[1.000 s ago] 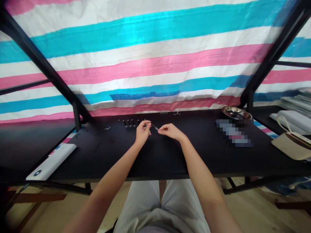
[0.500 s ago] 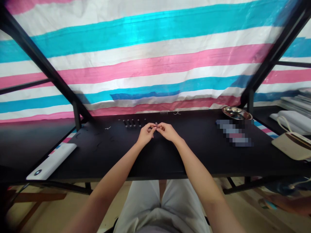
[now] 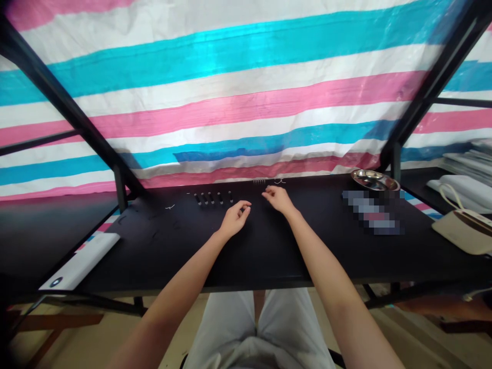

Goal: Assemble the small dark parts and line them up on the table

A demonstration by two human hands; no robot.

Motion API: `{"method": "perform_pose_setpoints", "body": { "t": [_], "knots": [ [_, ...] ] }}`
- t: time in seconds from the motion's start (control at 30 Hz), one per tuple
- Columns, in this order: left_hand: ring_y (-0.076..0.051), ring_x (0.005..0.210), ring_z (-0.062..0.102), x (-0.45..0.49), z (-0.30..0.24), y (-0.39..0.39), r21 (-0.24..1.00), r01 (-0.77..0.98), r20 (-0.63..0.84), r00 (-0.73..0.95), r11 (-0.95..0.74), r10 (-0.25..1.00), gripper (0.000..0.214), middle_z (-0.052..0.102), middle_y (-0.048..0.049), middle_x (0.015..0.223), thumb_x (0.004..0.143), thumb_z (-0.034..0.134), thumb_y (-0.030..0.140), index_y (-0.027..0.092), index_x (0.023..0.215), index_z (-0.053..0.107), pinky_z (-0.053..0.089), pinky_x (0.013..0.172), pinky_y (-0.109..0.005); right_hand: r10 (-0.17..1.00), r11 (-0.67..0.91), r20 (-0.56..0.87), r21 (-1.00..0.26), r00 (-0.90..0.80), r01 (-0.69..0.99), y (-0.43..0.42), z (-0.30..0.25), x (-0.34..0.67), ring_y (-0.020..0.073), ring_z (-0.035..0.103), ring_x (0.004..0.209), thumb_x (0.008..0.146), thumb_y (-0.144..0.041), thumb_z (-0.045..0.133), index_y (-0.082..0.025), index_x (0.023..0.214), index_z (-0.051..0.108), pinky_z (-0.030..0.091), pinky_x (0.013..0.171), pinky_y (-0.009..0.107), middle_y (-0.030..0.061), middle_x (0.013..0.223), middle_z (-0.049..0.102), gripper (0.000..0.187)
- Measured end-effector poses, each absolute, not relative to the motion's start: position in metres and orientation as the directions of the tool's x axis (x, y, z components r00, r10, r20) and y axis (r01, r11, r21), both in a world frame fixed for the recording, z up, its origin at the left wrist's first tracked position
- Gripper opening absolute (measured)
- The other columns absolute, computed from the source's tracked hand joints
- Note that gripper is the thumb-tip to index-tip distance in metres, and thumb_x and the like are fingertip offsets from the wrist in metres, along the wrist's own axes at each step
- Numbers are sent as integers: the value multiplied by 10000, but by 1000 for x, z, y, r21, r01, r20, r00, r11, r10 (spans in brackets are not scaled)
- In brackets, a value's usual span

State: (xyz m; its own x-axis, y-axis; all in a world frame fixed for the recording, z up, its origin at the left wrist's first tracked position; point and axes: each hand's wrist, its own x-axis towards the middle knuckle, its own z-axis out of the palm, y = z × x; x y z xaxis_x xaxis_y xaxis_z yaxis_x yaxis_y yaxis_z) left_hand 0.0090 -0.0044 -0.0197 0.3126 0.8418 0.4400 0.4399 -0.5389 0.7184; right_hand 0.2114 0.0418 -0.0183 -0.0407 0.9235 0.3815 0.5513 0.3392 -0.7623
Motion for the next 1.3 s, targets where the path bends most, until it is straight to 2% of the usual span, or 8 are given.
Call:
{"method": "perform_pose_setpoints", "body": {
  "t": [0.1, 0.2, 0.37, 0.7, 0.9, 1.1, 1.2, 1.3],
  "knots": [
    [-77, 471, 455, 10, -19, -6, 660, 503, 427, 360, -558, 830, 213, 611, 0, 713, 831, 449, 303, 200, 915, 615, 373, 492, -195, 900, 178, 401, -695, 170, 696, 69, -26, 236, 158, 567, 616, 744, -326, 546, -163, 808, 632, 422, 634, 273, 40, 641, 621, 195],
    [-104, 518, 503, 9, -18, -7, 581, 563, 420, 412, -588, 809, 226, 609, -2, 660, 841, 433, 304, 204, 856, 636, 384, 523, -206, 911, 72, 355, -637, 209, 768, 86, -31, 250, 165, 572, 632, 745, -320, 549, -169, 783, 639, 404, 612, 262, 54, 671, 638, 180],
    [-126, 572, 545, 6, -14, -10, 463, 621, 426, 470, -632, 773, 241, 623, -7, 681, 855, 410, 292, 221, 870, 640, 393, 571, -222, 930, 20, 309, -584, 199, 812, 95, -35, 255, 171, 571, 644, 742, -340, 562, -175, 792, 648, 380, 585, 259, 61, 693, 648, 193],
    [-129, 570, 550, 7, -13, -11, 506, 582, 438, 463, -636, 771, 215, 608, 0, 648, 841, 438, 282, 227, 847, 645, 400, 585, -226, 953, 10, 250, -596, 173, 803, 102, -39, 260, 160, 587, 637, 737, -310, 592, -161, 797, 647, 405, 593, 251, 61, 693, 656, 170],
    [-128, 558, 551, 7, -14, -11, 486, 592, 428, 480, -643, 765, 218, 618, -1, 662, 847, 432, 277, 227, 854, 644, 387, 566, -228, 980, -14, 143, -644, 139, 765, 105, -36, 269, 120, 559, 534, 717, -190, 596, -117, 818, 647, 436, 586, 242, 57, 656, 645, 135],
    [-128, 572, 554, 7, -14, -11, 455, 624, 418, 480, -635, 771, 237, 614, -2, 655, 856, 415, 283, 223, 862, 644, 385, 564, -223, 987, -22, 109, -651, 122, 759, 114, -39, 273, 127, 569, 564, 665, -186, 649, -113, 734, 654, 443, 587, 237, 54, 638, 639, 100],
    [-125, 561, 548, 7, -14, -11, 447, 633, 415, 479, -632, 774, 245, 607, 0, 639, 859, 410, 287, 220, 864, 645, 378, 555, -219, 986, -40, 98, -650, 136, 759, 117, -38, 273, 124, 566, 546, 635, -187, 679, -112, 720, 657, 443, 562, 229, 47, 618, 632, 115],
    [-125, 581, 558, 8, -13, -12, 434, 650, 396, 484, -624, 780, 257, 617, -1, 657, 864, 399, 299, 218, 869, 643, 383, 565, -218, 994, -70, 22, -642, 109, 763, 116, -33, 275, 111, 545, 484, 620, -218, 704, -111, 771, 658, 434, 509, 219, 23, 576, 610, 191]
  ]
}}
